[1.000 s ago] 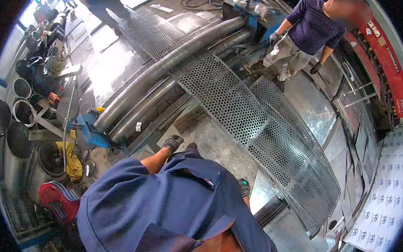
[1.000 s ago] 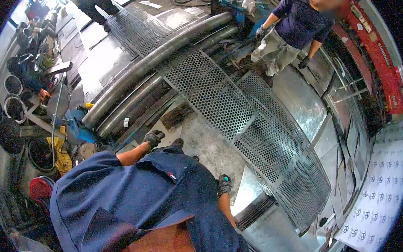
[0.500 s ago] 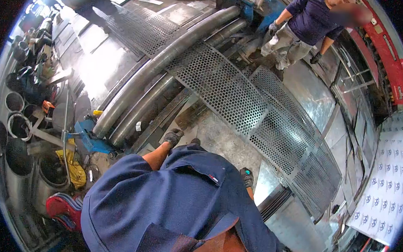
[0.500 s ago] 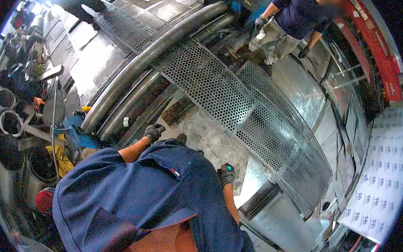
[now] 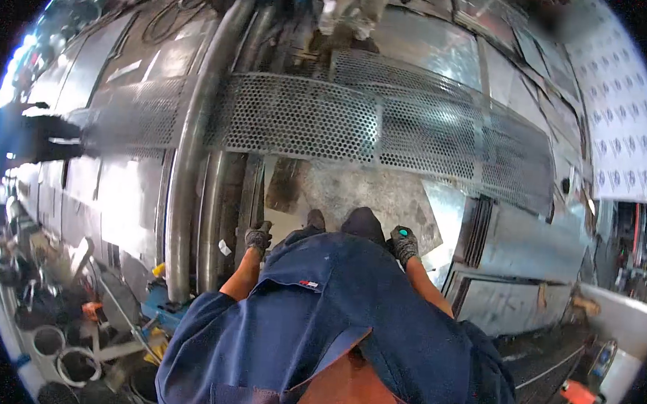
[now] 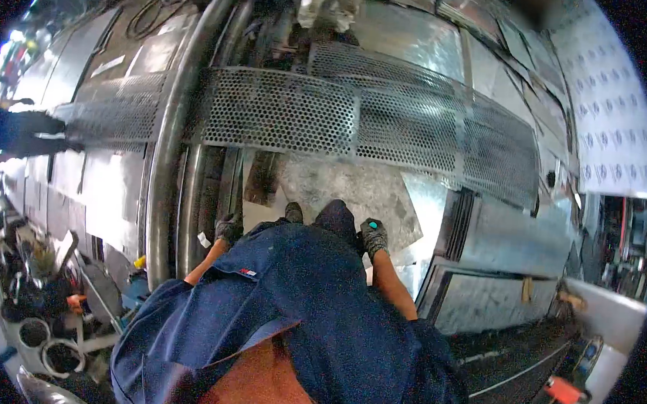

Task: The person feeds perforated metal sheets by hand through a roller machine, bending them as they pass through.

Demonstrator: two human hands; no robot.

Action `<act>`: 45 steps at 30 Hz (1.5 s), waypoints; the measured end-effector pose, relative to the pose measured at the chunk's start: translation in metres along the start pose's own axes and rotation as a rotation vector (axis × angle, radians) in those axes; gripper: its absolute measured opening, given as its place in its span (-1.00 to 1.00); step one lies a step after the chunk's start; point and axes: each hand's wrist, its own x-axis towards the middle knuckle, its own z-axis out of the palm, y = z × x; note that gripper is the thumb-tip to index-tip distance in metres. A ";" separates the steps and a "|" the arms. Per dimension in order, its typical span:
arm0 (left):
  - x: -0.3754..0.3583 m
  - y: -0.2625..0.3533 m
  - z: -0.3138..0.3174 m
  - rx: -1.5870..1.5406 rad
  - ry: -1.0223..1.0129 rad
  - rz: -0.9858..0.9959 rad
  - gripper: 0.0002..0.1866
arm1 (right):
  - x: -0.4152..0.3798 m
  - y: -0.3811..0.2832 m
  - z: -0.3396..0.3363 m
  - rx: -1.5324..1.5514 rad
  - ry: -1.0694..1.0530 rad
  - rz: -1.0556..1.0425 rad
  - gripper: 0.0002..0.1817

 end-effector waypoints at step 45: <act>0.074 -0.004 0.049 1.178 -0.340 0.376 -0.42 | -0.008 -0.061 -0.026 -0.484 0.188 -0.113 -0.59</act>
